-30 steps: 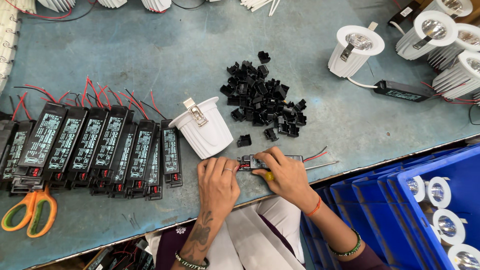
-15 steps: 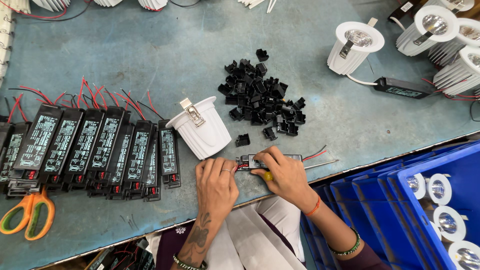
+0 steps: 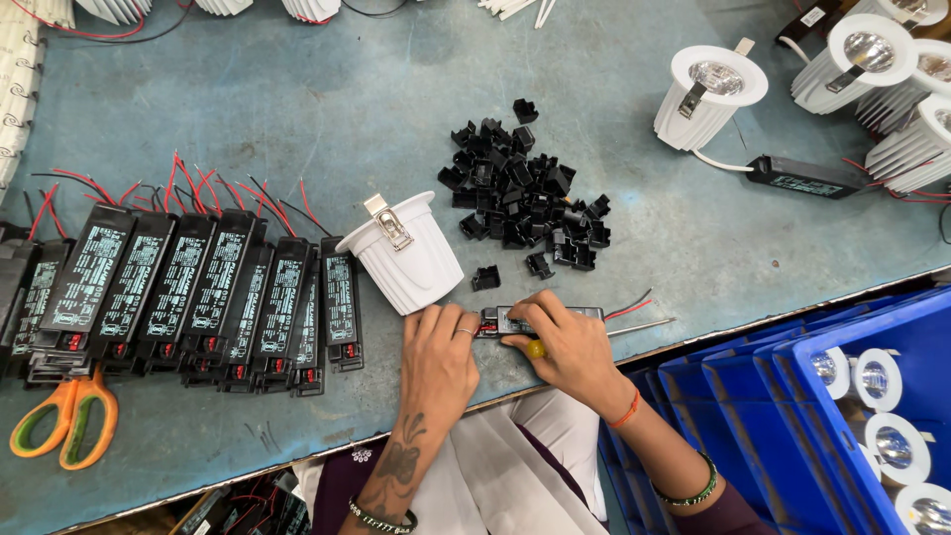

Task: The person assembles LED light fixtures by connecting wires to black power supply units using a screwdriver and securing them with black plastic clips. The person also handles white LED housings and places completed units aside.

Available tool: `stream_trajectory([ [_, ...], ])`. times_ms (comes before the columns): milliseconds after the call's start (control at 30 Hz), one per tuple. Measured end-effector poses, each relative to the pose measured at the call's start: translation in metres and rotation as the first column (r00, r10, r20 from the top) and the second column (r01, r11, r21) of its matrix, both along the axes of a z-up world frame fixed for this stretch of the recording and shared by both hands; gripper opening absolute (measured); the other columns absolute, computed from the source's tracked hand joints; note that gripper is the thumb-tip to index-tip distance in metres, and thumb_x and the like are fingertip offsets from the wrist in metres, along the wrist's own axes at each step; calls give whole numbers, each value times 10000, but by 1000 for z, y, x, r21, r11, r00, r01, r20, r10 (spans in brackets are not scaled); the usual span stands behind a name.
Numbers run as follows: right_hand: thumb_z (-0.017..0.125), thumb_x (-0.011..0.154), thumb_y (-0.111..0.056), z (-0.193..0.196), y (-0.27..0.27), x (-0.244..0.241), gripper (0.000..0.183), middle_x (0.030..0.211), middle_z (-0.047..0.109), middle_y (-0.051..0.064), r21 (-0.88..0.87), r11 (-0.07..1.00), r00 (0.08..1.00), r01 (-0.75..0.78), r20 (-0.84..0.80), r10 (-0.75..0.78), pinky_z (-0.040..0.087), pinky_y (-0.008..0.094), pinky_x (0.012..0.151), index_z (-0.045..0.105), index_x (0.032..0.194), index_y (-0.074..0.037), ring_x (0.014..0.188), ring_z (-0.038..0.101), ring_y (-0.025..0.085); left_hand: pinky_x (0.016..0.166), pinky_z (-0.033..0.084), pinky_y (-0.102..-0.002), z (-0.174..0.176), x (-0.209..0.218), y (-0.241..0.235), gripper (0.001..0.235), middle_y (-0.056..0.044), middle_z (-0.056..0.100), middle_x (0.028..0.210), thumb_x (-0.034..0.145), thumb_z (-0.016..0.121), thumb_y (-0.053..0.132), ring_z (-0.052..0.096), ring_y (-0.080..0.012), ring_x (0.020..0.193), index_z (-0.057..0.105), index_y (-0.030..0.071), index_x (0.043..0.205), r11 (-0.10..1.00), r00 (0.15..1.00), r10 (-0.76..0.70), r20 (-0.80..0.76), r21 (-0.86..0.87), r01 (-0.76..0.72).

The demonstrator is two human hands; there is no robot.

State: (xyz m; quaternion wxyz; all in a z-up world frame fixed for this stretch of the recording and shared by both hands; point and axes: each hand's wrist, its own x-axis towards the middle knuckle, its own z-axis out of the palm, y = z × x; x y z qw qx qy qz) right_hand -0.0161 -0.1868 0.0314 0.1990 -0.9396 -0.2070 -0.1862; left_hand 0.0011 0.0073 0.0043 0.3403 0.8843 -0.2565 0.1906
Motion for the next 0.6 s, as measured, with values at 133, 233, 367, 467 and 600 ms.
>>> stream_trajectory([
  [133,765,882,-304,3,2,1,271,979,644,4,-1,1000,1000,-2,11,2,473,351,500,654,1039,-113,642,633,228,948,440,-462,-2,2,-3,300,-109,605,980,725,646,-7,574,-306,990,681,2,1023,999,1000,-10,7,45,10],
  [233,756,886,-290,14,5,1,296,1012,640,38,-16,999,999,-39,14,39,493,367,522,646,1079,-94,684,657,238,944,445,-464,-4,3,-4,308,-110,606,983,705,644,-19,572,-310,989,678,-2,1011,999,1000,-8,21,52,7],
  [367,728,888,-311,46,-1,2,318,1029,647,128,77,996,998,-49,-37,52,496,369,527,662,1050,-45,663,643,274,901,460,-446,-5,4,1,274,-109,611,976,752,634,-29,579,-311,969,689,11,1017,1000,1000,-17,13,-15,18],
  [467,622,1044,-326,74,-17,-11,312,921,648,95,340,934,991,-112,109,79,490,314,616,625,944,-30,724,642,195,867,467,-432,-8,2,2,217,-99,617,967,819,636,-21,585,-305,945,697,23,1023,996,1000,-4,-1,-84,4],
  [600,584,1131,-372,84,-8,-21,504,599,489,16,807,524,953,-272,303,28,294,224,445,506,739,-64,504,430,96,855,468,-429,-10,2,1,193,-91,626,967,836,633,-12,591,-299,939,698,26,1014,995,1000,-6,2,-104,7],
])
